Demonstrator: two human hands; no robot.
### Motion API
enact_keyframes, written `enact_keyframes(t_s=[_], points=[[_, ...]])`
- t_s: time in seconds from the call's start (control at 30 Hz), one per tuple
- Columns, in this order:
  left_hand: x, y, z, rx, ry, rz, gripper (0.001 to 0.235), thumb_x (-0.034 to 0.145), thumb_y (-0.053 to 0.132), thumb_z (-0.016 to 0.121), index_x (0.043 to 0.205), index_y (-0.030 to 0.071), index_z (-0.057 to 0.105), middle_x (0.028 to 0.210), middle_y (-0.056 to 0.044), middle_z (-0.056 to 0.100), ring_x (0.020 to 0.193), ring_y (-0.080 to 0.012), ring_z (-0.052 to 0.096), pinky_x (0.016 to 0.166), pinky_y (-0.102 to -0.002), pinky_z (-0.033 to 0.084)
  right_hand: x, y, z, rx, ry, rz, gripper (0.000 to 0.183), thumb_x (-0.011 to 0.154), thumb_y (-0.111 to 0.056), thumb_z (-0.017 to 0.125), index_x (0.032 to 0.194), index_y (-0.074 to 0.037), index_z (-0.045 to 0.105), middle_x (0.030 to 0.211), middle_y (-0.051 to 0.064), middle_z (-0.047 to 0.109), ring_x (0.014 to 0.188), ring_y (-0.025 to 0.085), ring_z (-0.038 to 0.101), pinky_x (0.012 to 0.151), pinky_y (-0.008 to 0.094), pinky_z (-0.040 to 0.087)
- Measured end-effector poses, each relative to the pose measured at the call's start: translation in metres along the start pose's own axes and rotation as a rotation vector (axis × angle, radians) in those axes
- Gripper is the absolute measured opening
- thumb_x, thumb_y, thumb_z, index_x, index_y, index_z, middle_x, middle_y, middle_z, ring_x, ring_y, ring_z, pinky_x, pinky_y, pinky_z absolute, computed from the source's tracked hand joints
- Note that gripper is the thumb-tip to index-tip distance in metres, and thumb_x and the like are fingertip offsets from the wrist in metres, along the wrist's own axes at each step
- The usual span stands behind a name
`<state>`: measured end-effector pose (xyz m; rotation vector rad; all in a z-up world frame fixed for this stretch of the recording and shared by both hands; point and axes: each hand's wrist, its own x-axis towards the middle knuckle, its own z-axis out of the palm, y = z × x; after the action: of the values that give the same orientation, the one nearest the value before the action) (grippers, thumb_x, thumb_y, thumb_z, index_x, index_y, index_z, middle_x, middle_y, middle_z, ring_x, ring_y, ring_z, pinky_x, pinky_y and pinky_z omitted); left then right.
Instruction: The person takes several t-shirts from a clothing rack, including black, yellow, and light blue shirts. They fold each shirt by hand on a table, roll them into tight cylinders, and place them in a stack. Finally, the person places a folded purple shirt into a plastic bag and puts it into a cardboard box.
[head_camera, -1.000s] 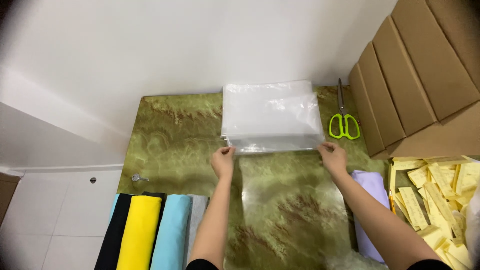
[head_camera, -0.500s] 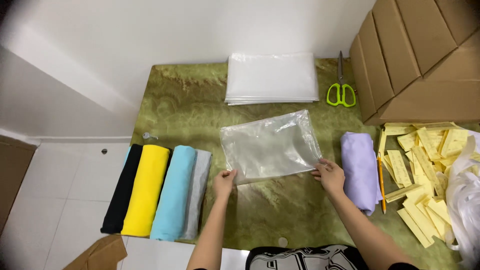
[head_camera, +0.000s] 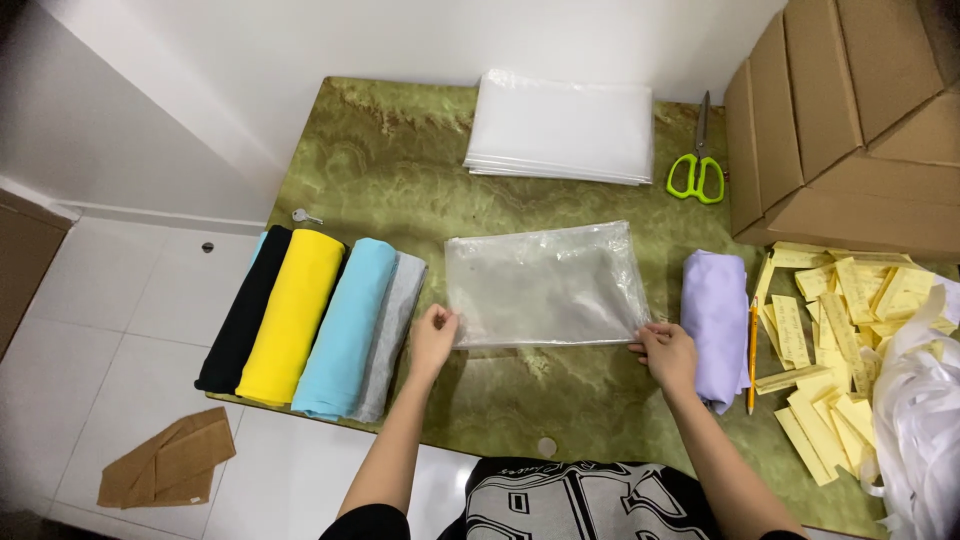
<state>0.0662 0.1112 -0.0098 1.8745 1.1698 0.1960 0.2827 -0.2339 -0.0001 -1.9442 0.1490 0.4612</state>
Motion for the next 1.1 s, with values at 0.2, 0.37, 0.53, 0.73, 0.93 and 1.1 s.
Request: enact_keyframes(t_s=[0.2,0.37,0.53,0.73,0.93,1.1], points=[[0.005,-0.006,0.006,0.064,-0.128,-0.159,0.053,0.087,0.066,0.071,0.106,0.018,0.082,0.111,-0.009,0.083,0.121,-0.0347,0.072,0.101,-0.048,0.056,0.002,0.011,-0.007,-0.403,0.112,-0.160,0.021,0.094,-0.028,0.083,0.109,-0.014,0.083,0.107,0.009,0.082,0.107,0.032,0.076,0.086,0.046,0.062],[0.014,0.015,-0.004,-0.132,-0.149,0.017,0.042,0.109,0.043,0.061,0.128,0.010,0.079,0.069,-0.005,0.076,0.067,-0.0174,0.071,0.060,-0.032,0.055,-0.005,-0.039,-0.022,-0.212,0.205,-0.674,0.006,0.101,-0.006,0.080,0.102,-0.006,0.075,0.121,0.013,0.079,0.118,0.037,0.072,0.102,0.049,0.054],[-0.043,0.157,-0.079,-0.343,-0.026,0.284,0.040,0.110,0.031,0.061,0.135,0.003,0.074,0.124,-0.026,0.076,0.125,-0.0437,0.066,0.105,-0.053,0.052,-0.020,-0.107,-0.033,-0.304,0.253,-0.676,0.013,0.114,-0.015,0.070,0.113,-0.003,0.066,0.117,0.016,0.079,0.111,0.042,0.072,0.093,0.057,0.053],[-0.019,0.220,-0.118,-0.530,0.039,0.599,0.035,0.109,0.031,0.058,0.136,0.013,0.073,0.138,-0.011,0.072,0.137,-0.0246,0.062,0.116,-0.039,0.049,-0.012,-0.170,-0.049,-0.205,0.285,-0.764,0.009,0.123,-0.011,0.064,0.120,-0.004,0.060,0.098,0.013,0.073,0.087,0.028,0.069,0.072,0.038,0.050],[0.030,0.269,-0.133,-0.611,0.067,0.533,0.045,0.107,0.045,0.057,0.141,0.021,0.073,0.078,0.013,0.059,0.059,-0.0016,0.030,0.049,-0.020,0.030,-0.004,-0.238,-0.041,0.146,0.220,-0.829,0.011,0.123,-0.010,0.062,0.118,-0.005,0.053,0.095,0.008,0.064,0.082,0.012,0.061,0.074,0.027,0.050],[0.159,0.202,-0.052,-0.559,0.199,0.419,0.032,0.107,0.044,0.068,0.128,0.023,0.079,0.082,-0.003,0.077,0.059,-0.0115,0.062,0.046,-0.026,0.056,0.034,-0.229,-0.012,0.187,0.050,-0.707,0.019,0.122,-0.009,0.054,0.139,-0.007,0.046,0.105,0.010,0.066,0.085,0.018,0.064,0.076,0.031,0.058]])
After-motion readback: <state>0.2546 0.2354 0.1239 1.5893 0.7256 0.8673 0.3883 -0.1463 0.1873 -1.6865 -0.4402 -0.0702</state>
